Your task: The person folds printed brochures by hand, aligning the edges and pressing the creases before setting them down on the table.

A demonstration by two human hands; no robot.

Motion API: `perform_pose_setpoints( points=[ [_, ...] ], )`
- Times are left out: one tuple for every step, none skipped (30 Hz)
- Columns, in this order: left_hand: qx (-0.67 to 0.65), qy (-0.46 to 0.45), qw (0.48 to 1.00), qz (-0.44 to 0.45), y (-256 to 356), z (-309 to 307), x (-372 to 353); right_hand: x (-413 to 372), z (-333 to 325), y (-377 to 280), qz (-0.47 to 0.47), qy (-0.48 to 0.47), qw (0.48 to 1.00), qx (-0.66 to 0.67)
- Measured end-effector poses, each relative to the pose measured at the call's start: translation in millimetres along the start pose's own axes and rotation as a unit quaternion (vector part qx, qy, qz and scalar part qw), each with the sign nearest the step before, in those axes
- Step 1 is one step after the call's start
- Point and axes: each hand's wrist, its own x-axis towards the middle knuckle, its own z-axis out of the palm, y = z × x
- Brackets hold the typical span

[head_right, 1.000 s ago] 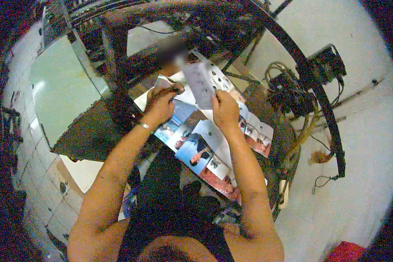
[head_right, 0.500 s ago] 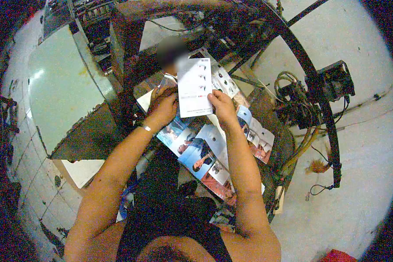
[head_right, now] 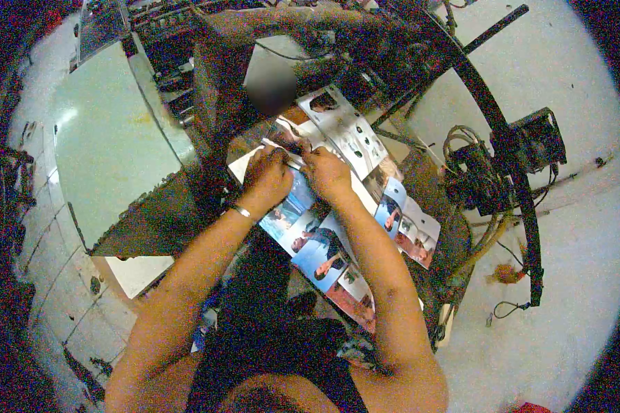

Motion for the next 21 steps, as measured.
perform_pose_setpoints(
  points=[
    [-0.009, -0.007, 1.000, 0.007, -1, 1, 1, 3, 0, -3, 0.009, 0.005, 1.000, 0.014],
    [-0.027, -0.014, 1.000, 0.005, -2, 2, 1, 6, 0, -4, 0.001, 0.009, 1.000, 0.011],
    [-0.046, -0.022, 0.999, 0.003, -2, 2, 1, 9, 1, -4, -0.006, 0.012, 1.000, 0.008],
    [-0.064, -0.029, 0.998, 0.001, -2, 2, 2, 12, 3, -4, -0.013, 0.016, 1.000, 0.006],
    [-0.065, -0.043, 0.997, 0.001, -3, 2, 4, 16, 7, -3, -0.010, 0.027, 1.000, 0.009],
    [-0.073, -0.041, 0.996, 0.006, -4, 3, 4, 21, 8, -3, -0.006, 0.038, 0.999, 0.012],
    [-0.081, -0.039, 0.996, 0.012, -4, 4, 4, 25, 10, -3, -0.002, 0.048, 0.999, 0.014],
    [-0.089, -0.038, 0.995, 0.018, -4, 6, 4, 27, 11, -3, 0.015, 0.049, 0.998, 0.018],
    [-0.058, -0.062, 0.996, -0.004, 0, 1, 4, 29, 8, -8, 0.033, 0.051, 0.998, 0.022],
    [-0.048, -0.036, 0.998, 0.024, -1, 3, 3, 30, 6, -12, 0.050, 0.052, 0.997, 0.026],
    [-0.037, -0.009, 0.998, 0.052, -4, 5, 1, 33, 9, -13, 0.058, 0.060, 0.996, 0.023],
    [-0.026, 0.017, 0.996, 0.081, -4, 5, 0, 37, 14, -13, 0.067, 0.069, 0.995, 0.020],
    [-0.029, 0.004, 0.997, 0.074, -4, 5, 0, 40, 18, -12, 0.075, 0.077, 0.994, 0.016],
    [-0.031, -0.010, 0.997, 0.067, -5, 5, 1, 43, 21, -11, 0.083, 0.078, 0.993, 0.015],
    [-0.032, -0.024, 0.997, 0.060, -5, 5, 1, 45, 21, -14, 0.091, 0.078, 0.993, 0.014],
    [-0.035, -0.019, 0.997, 0.059, -5, 5, 1, 46, 21, -16, 0.099, 0.078, 0.992, 0.015],
    [-0.038, -0.014, 0.998, 0.057, -5, 5, 2, 46, 19, -17, 0.099, 0.087, 0.991, 0.028],
    [-0.040, -0.008, 0.998, 0.056, -6, 7, 3, 44, 13, -21, 0.098, 0.096, 0.990, 0.041],
    [-0.036, -0.013, 0.998, 0.053, -8, 8, 4, 43, 9, -23, 0.098, 0.104, 0.988, 0.054],
    [-0.034, -0.019, 0.998, 0.050, -10, 10, 5, 41, 8, -21, 0.082, 0.127, 0.988, 0.045],
    [-0.032, -0.027, 0.998, 0.048, -10, 10, 6, 39, 7, -15, 0.068, 0.148, 0.986, 0.036]
  ],
)
